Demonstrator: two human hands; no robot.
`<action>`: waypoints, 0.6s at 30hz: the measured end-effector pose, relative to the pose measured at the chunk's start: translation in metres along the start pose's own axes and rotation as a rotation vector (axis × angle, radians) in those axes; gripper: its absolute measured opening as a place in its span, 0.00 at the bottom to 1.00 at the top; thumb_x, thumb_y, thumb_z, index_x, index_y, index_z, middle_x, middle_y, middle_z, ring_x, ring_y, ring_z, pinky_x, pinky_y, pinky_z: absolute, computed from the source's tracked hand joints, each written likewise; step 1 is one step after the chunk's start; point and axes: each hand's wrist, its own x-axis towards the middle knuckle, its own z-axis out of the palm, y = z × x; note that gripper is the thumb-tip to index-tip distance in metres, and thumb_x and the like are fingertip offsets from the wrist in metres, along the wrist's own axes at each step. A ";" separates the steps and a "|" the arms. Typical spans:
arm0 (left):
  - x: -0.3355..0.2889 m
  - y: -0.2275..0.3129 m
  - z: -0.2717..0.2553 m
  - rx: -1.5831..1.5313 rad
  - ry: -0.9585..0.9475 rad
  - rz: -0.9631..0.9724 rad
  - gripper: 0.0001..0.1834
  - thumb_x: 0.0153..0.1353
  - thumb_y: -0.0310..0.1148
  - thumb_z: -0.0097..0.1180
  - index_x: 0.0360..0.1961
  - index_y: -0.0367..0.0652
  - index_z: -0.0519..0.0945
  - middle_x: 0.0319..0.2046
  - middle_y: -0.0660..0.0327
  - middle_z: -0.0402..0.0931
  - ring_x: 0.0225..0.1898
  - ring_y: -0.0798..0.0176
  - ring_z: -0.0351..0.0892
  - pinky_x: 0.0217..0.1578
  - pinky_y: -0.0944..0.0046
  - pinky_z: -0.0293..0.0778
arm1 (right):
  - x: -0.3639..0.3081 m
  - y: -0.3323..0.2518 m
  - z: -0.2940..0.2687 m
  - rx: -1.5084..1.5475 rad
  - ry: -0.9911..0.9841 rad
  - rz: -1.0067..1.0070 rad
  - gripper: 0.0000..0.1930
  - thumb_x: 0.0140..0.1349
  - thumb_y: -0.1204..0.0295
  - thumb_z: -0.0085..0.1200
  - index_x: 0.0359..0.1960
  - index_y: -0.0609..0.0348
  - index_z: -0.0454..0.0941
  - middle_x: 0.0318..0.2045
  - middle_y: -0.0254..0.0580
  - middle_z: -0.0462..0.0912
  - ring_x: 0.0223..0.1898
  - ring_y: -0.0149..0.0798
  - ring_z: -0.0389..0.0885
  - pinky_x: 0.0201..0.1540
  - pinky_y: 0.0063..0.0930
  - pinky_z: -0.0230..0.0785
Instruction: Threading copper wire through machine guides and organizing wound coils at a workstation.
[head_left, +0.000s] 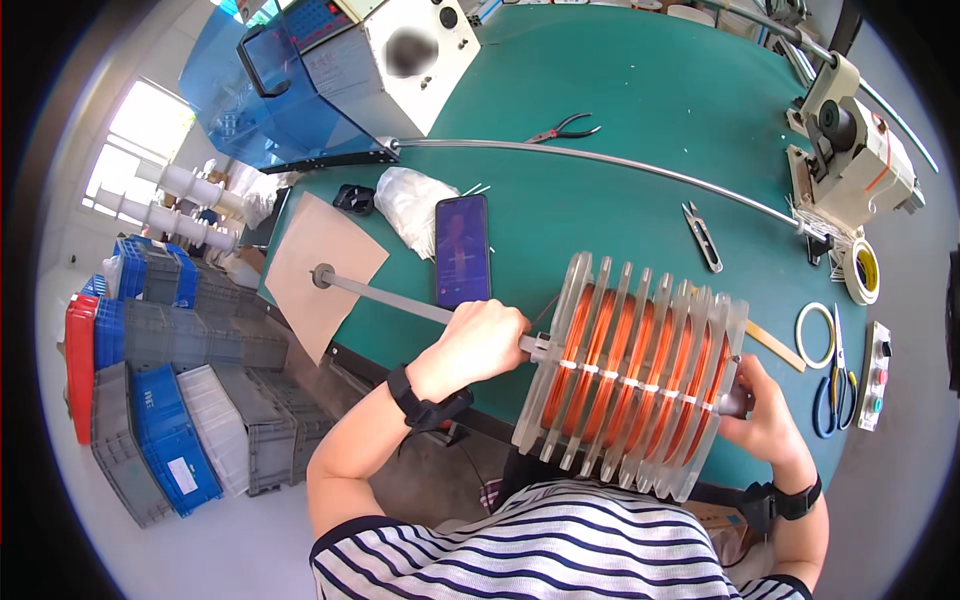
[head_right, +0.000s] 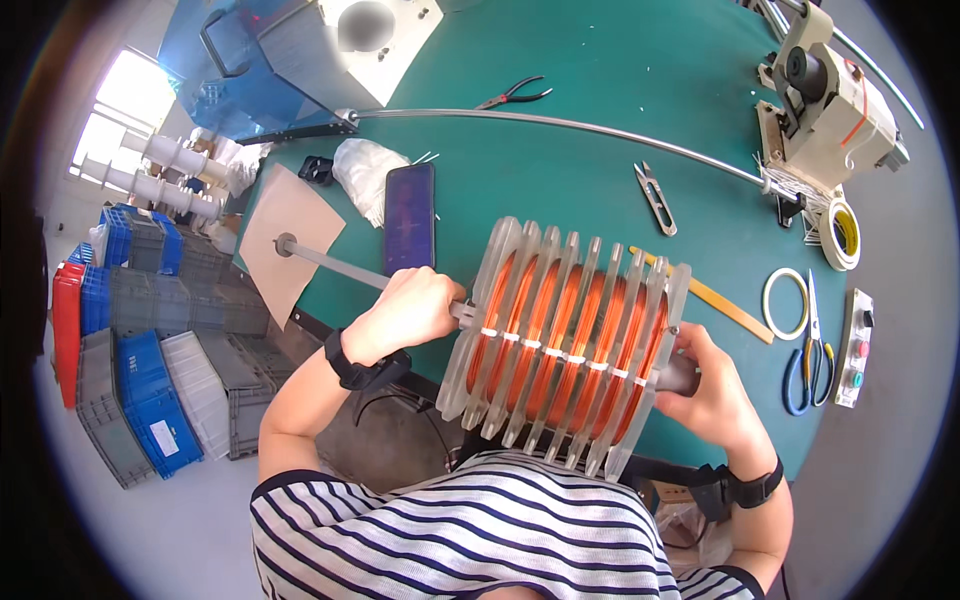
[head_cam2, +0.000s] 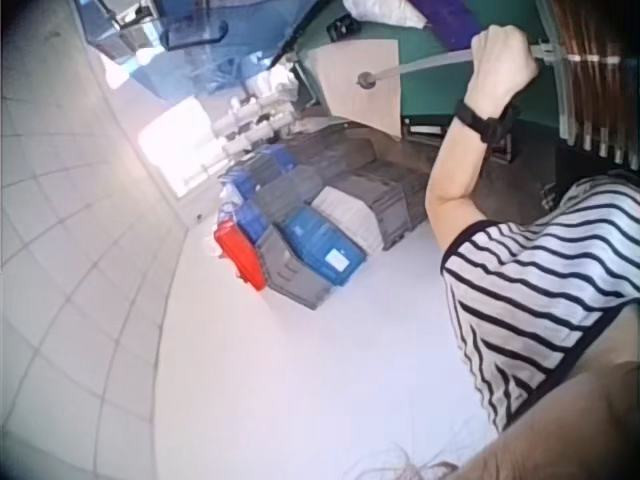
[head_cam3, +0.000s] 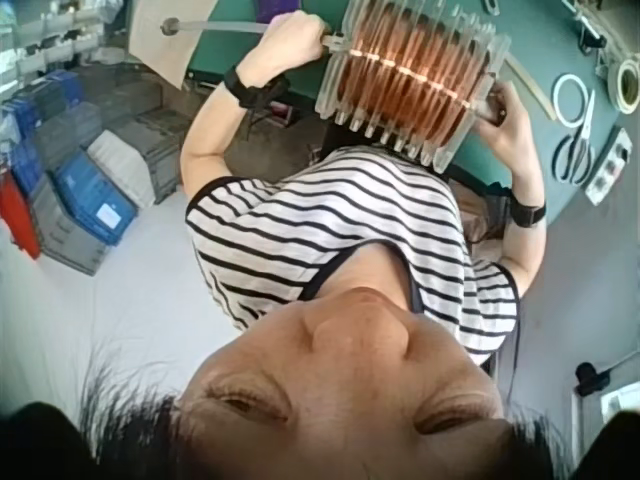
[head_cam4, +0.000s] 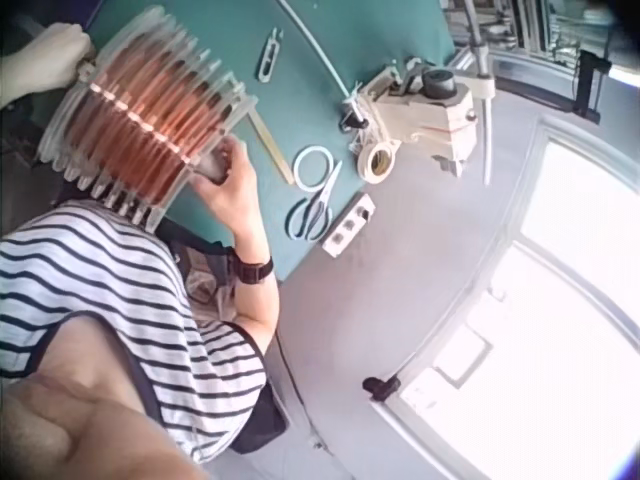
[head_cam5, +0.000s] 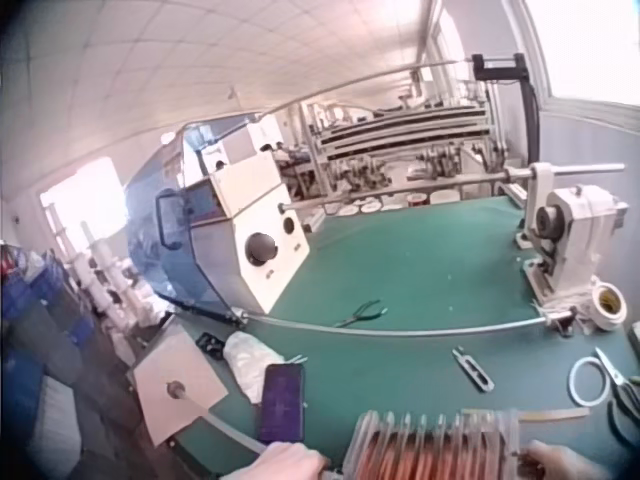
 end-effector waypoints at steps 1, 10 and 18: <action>-0.003 -0.002 0.001 -0.005 0.001 0.000 0.06 0.38 0.28 0.57 0.21 0.39 0.81 0.16 0.46 0.73 0.23 0.43 0.76 0.24 0.52 0.72 | -0.001 0.000 0.001 0.194 0.004 0.047 0.26 0.44 0.78 0.58 0.49 0.65 0.66 0.32 0.40 0.75 0.33 0.32 0.75 0.38 0.25 0.70; -0.020 -0.007 -0.022 -0.189 0.096 0.144 0.29 0.49 0.31 0.60 0.54 0.39 0.69 0.42 0.55 0.74 0.47 0.53 0.71 0.49 0.57 0.66 | -0.011 0.048 -0.013 -0.749 0.572 -0.090 0.24 0.39 0.81 0.58 0.44 0.60 0.69 0.37 0.44 0.70 0.41 0.51 0.70 0.43 0.38 0.67; -0.028 0.038 -0.047 -0.066 0.384 0.266 0.23 0.51 0.24 0.54 0.52 0.37 0.70 0.45 0.53 0.71 0.48 0.51 0.70 0.50 0.56 0.65 | 0.036 0.078 -0.044 -0.846 0.686 -0.091 0.32 0.48 0.75 0.58 0.58 0.52 0.65 0.54 0.51 0.66 0.52 0.56 0.67 0.52 0.42 0.67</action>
